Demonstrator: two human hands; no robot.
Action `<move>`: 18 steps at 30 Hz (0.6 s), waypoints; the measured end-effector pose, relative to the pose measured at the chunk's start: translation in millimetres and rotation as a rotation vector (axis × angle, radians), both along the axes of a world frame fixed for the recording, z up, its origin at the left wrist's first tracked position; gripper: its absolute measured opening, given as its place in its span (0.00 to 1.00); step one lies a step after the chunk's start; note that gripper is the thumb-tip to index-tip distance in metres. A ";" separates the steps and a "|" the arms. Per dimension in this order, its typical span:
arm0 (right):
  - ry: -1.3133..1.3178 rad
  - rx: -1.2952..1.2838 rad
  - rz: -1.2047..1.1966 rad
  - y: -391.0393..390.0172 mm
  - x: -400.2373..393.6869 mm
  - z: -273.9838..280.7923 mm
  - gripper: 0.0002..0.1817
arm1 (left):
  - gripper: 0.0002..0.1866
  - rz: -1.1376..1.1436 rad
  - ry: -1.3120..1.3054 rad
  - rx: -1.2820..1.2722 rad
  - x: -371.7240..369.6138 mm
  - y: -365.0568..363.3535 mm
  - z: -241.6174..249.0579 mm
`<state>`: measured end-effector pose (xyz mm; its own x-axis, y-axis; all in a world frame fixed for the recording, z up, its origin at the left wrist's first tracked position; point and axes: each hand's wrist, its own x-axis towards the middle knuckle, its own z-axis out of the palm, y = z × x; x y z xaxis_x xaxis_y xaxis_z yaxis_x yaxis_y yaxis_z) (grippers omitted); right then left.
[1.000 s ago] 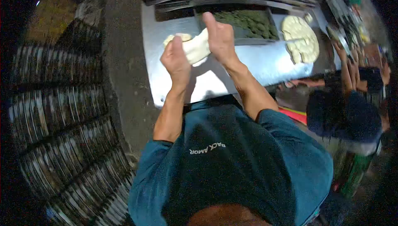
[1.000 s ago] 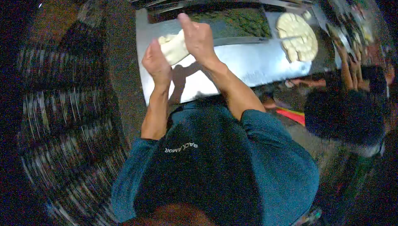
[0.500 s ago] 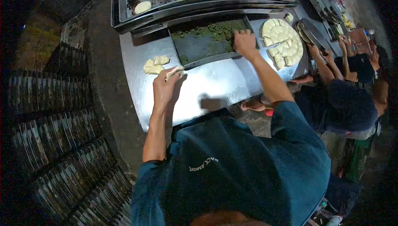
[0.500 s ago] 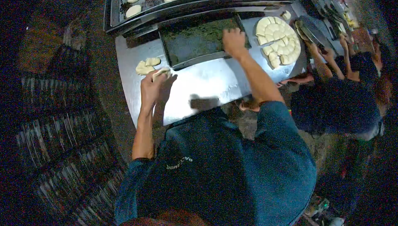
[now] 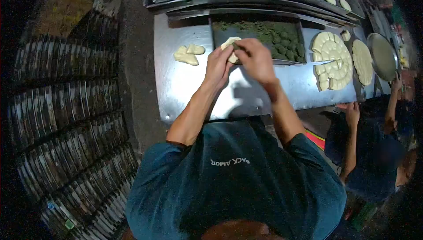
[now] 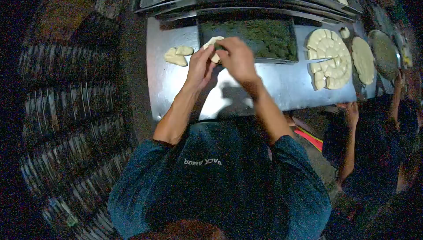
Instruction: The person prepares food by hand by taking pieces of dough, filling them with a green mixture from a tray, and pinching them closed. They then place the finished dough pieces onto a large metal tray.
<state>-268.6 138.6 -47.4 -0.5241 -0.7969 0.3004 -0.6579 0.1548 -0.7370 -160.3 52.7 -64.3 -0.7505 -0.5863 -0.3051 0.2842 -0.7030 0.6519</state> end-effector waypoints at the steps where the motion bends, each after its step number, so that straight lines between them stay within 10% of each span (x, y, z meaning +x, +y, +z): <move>1: -0.264 0.077 0.009 -0.3 -2.1 13.8 0.18 | 0.14 -0.007 -0.059 -0.049 6.6 -1.1 3.5; 3: -0.095 0.090 -0.044 -11.2 -6.8 10.3 0.18 | 0.15 -0.005 0.015 -0.074 14.5 -4.0 -2.7; 5: -0.863 0.196 0.120 -21.2 -5.1 4.6 0.15 | 0.14 -0.038 0.035 -0.166 22.0 -5.9 -15.5; 7: -0.832 0.055 0.075 -25.2 11.4 8.9 0.12 | 0.16 -0.013 0.015 -0.201 38.1 -8.3 0.5; 11: 0.286 -0.160 0.147 -15.8 80.1 18.9 0.11 | 0.23 0.088 -0.052 -0.190 62.3 -12.3 -3.2; 14: 0.388 -0.122 0.183 -11.6 104.9 33.5 0.18 | 0.27 0.119 -0.007 -0.067 90.7 2.1 20.9; 18: 0.252 -0.139 0.393 -9.2 113.2 76.6 0.18 | 0.23 0.163 -0.287 -0.972 152.1 4.8 54.5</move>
